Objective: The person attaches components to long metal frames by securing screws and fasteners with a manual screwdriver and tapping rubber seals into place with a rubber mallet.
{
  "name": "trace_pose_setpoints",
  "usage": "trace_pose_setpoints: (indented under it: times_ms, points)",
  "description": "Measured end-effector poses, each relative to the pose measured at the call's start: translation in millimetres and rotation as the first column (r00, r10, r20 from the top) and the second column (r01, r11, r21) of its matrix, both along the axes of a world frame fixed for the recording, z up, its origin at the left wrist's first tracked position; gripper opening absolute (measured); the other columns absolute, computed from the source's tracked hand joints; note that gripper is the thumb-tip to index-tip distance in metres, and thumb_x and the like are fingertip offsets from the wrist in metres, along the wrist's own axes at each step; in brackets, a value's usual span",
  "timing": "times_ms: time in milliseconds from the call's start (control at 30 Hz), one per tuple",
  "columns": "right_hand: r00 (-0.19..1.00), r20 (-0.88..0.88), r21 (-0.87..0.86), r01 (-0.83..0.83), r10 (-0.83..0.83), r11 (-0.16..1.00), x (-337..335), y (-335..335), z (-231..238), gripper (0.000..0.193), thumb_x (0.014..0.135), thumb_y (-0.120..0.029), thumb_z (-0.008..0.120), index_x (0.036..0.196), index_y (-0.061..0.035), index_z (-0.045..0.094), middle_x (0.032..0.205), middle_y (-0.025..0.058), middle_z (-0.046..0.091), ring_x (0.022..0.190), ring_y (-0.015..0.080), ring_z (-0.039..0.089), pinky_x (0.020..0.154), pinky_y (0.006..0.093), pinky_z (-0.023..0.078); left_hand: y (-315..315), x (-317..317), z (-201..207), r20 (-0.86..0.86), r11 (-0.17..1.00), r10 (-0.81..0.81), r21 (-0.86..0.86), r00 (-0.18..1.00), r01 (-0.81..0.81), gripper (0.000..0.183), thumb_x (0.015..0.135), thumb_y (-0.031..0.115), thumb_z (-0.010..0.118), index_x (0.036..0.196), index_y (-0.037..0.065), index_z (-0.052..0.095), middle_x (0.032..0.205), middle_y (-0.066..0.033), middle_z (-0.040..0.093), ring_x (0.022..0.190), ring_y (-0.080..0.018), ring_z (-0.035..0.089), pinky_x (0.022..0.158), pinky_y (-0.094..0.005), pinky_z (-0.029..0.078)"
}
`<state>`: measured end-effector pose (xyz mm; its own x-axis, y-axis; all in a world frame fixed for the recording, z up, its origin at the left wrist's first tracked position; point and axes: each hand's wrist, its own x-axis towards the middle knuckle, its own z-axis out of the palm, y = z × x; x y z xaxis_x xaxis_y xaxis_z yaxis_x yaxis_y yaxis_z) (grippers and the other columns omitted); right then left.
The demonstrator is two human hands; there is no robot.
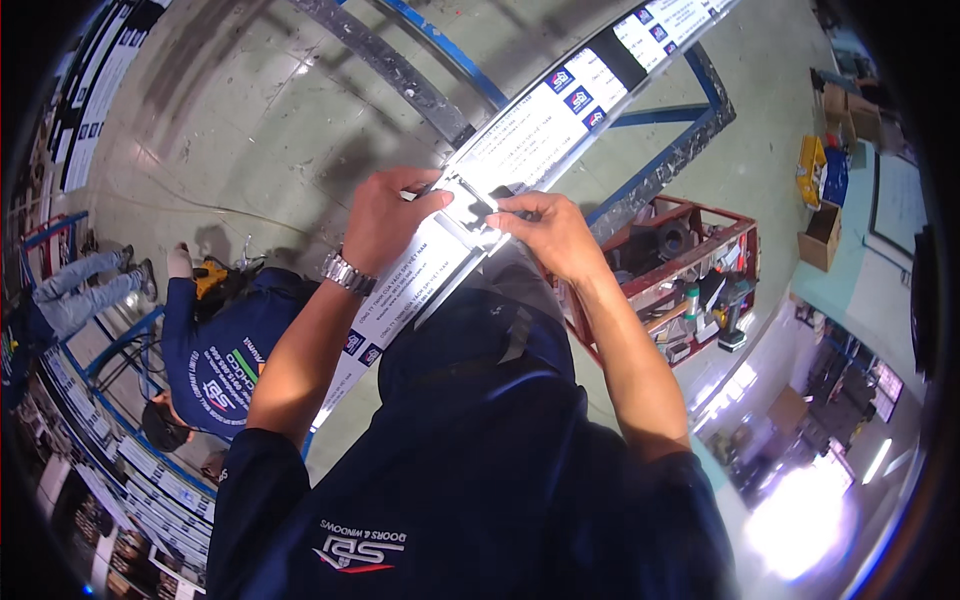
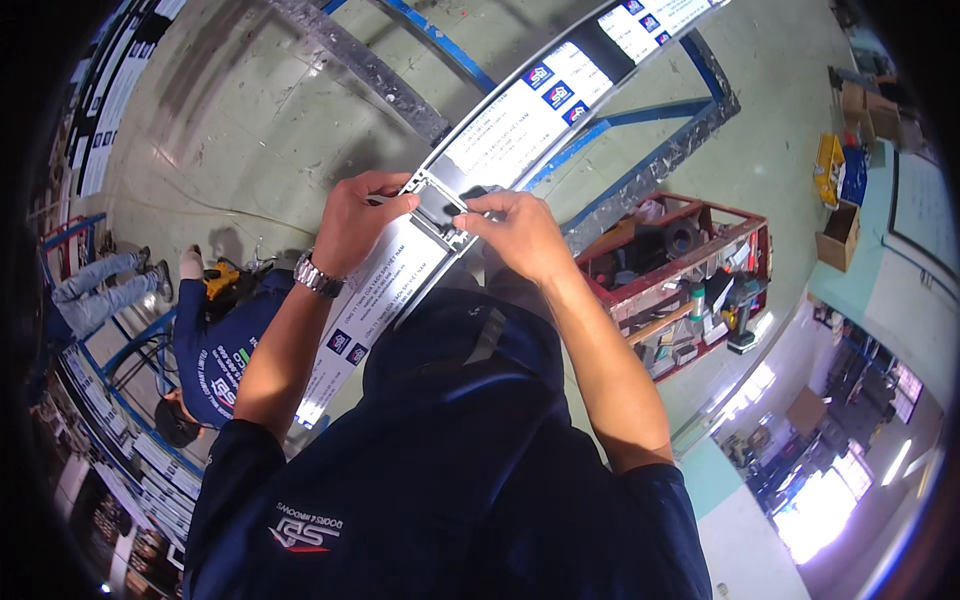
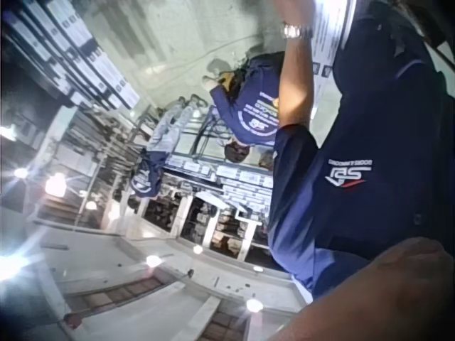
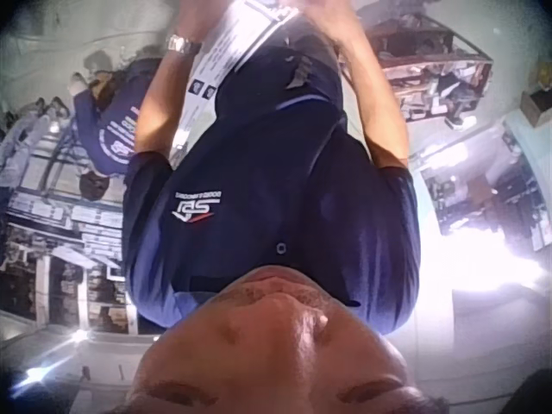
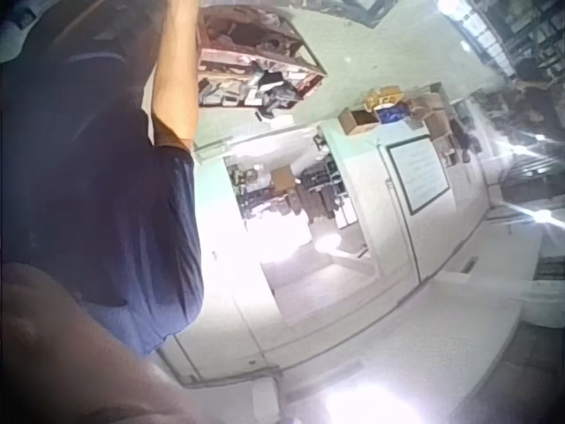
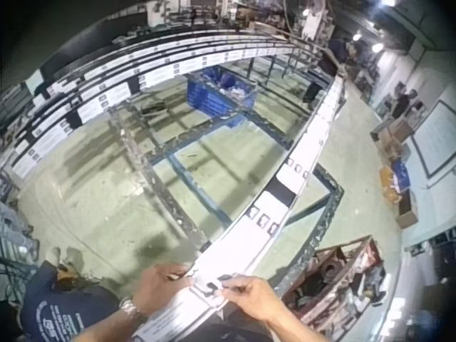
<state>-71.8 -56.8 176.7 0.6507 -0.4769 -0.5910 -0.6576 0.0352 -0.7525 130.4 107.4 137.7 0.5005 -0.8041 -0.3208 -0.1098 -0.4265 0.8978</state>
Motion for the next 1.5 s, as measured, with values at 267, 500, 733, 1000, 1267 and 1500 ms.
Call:
trace_pose_setpoints:
  times_ms: [267, 500, 733, 1000, 1267, 1500]
  points:
    - [0.999, -0.049, -0.078, -0.011, 0.007, 0.997, 5, 9, 2, 0.036, 0.093, -0.025, 0.086, 0.114, 0.0033, 0.079, 0.099, 0.0074, 0.078, 0.093, 0.0126, 0.066, 0.088, 0.029, 0.053, 2, -5, 2, 0.13, 0.999, 0.041, -0.031, 0.991, -0.038, 0.038, 0.084, 0.027, 0.087, 0.112, 0.002, 0.08, 0.104, -0.0193, 0.078, 0.093, -0.0311, 0.076, 0.083, -0.0393, 0.058]
    - [0.999, -0.05, -0.068, 0.007, -0.011, 0.998, 3, 11, 3, 0.036, 0.093, -0.026, 0.086, 0.113, 0.0024, 0.079, 0.101, 0.0079, 0.077, 0.094, 0.0122, 0.066, 0.089, 0.0288, 0.053, 1, -8, 6, 0.039, 0.997, 0.073, -0.013, 0.997, -0.073, 0.041, 0.085, 0.027, 0.087, 0.113, -0.001, 0.079, 0.107, -0.0199, 0.079, 0.097, -0.0308, 0.076, 0.086, -0.039, 0.059]
    - [1.0, -0.011, -0.002, -0.026, 0.026, 1.0, -1, 8, -5, 0.047, 0.094, -0.032, 0.085, 0.121, 0.0043, 0.077, 0.109, 0.011, 0.078, 0.101, 0.0142, 0.067, 0.094, 0.0299, 0.053, 2, -8, 6, -0.007, 0.999, 0.032, 0.002, 0.999, -0.032, 0.045, 0.09, 0.025, 0.082, 0.126, -0.002, 0.075, 0.108, -0.0236, 0.079, 0.094, -0.0268, 0.078, 0.084, -0.0375, 0.059]
    - [0.997, -0.001, -0.137, -0.074, 0.075, 0.988, 2, 7, -4, 0.041, 0.092, -0.033, 0.085, 0.111, 0.0033, 0.081, 0.092, 0.0127, 0.079, 0.084, 0.016, 0.069, 0.08, 0.0326, 0.055, 4, -9, -7, -0.039, 1.0, 0.024, -0.013, 0.999, -0.025, 0.049, 0.092, 0.025, 0.081, 0.13, -0.004, 0.072, 0.103, -0.0252, 0.079, 0.087, -0.0226, 0.079, 0.08, -0.0346, 0.059]
    - [0.995, 0.027, -0.105, -0.09, 0.093, 0.99, 2, 7, -7, 0.035, 0.093, -0.029, 0.085, 0.108, 0.0027, 0.081, 0.092, 0.0109, 0.079, 0.083, 0.0137, 0.068, 0.076, 0.0303, 0.054, 10, -8, -28, -0.109, 0.995, 0.047, -0.086, 0.993, -0.057, 0.055, 0.09, 0.031, 0.084, 0.13, -0.005, 0.072, 0.113, -0.0266, 0.078, 0.099, -0.0278, 0.079, 0.09, -0.0371, 0.059]
    - [0.966, -0.059, 0.026, -0.249, 0.251, 0.968, 7, -13, 2, 0.05, 0.094, -0.037, 0.085, 0.125, 0.0018, 0.077, 0.091, 0.0034, 0.075, 0.075, 0.0094, 0.06, 0.07, 0.028, 0.051, 17, -25, -1, 0.052, 0.999, -0.007, -0.05, 0.999, 0.01, 0.08, 0.075, 0.049, 0.091, 0.132, -0.003, 0.07, 0.126, -0.0266, 0.073, 0.117, -0.0403, 0.071, 0.103, -0.045, 0.054]
